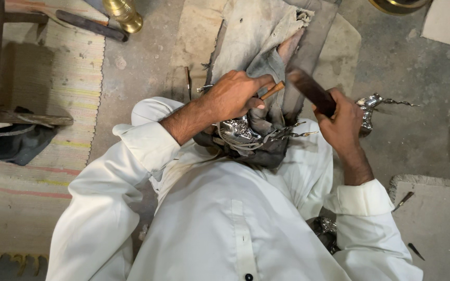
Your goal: The person sits on the floor holding a small punch against a silver metal horse figurine and strikes the punch with a wooden mallet to shape and detail the casting. They reposition the figurine and punch repeatedly and continue hammering different areas of the piece.
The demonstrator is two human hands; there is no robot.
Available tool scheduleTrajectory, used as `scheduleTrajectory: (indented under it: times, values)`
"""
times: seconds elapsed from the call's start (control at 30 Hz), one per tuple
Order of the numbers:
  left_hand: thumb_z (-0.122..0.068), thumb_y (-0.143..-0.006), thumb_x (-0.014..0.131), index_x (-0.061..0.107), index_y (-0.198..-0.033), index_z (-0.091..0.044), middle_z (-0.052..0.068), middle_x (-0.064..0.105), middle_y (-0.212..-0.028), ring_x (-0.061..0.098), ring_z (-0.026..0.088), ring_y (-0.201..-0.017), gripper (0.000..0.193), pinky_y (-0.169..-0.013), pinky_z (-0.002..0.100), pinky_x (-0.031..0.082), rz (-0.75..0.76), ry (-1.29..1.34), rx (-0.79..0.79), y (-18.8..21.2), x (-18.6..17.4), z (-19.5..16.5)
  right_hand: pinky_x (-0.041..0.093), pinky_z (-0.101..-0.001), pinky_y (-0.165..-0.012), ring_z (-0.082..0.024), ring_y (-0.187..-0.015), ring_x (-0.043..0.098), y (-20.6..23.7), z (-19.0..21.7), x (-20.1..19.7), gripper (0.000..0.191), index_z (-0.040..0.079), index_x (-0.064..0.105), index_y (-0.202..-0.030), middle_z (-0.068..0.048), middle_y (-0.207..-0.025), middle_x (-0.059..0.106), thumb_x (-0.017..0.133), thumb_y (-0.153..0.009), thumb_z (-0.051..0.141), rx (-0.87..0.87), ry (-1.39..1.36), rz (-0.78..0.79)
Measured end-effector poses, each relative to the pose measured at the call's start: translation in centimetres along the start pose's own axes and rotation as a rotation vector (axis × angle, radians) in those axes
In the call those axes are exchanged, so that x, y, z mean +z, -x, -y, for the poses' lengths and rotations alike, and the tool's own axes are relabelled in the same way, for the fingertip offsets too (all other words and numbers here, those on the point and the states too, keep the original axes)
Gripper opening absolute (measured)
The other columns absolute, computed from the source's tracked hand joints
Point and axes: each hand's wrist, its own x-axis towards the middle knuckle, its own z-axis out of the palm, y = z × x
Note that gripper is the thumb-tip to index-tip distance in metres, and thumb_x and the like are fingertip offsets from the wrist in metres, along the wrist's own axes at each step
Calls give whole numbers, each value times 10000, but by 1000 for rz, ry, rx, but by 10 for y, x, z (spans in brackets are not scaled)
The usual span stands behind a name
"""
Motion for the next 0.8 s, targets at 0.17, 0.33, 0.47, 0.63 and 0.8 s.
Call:
scheduleTrajectory:
  times: [0.17,0.33,0.47,0.63,0.8]
  values:
    - [-181,-836,841,602,-1239,-55,188,706,-721,709,425,-806,485,-712,542,501,-31,17,25,0,-1,0,491,-422,-687,-305,-729,680,0,-2,-5,209,72,660,-1006,-135,-806,694,823,-901,153,96,-59,119]
    - [-174,-835,843,614,-1212,-51,197,700,-726,704,433,-811,458,-712,543,500,-29,13,15,1,-3,0,500,-404,-711,-301,-797,685,-3,-9,-3,256,62,642,-1043,-130,-840,695,824,-905,176,24,-134,99]
    - [-147,-834,833,619,-1199,-55,187,709,-741,705,432,-809,433,-704,545,499,-35,21,24,-1,0,1,495,-402,-756,-349,-814,661,-4,-11,2,244,80,619,-1057,-133,-924,655,804,-927,173,184,-561,19]
    - [-170,-833,848,616,-1177,-49,189,704,-744,703,432,-813,431,-703,540,503,-41,24,61,-2,1,3,467,-369,-735,-299,-774,641,-3,-8,4,260,62,616,-1052,-107,-862,661,835,-917,103,173,-482,29]
    - [-175,-848,843,624,-1162,-61,186,705,-733,706,424,-815,400,-706,541,497,-8,17,35,-1,0,2,478,-371,-737,-257,-823,661,-1,-7,2,251,53,633,-1066,-99,-906,662,828,-908,58,61,-227,66]
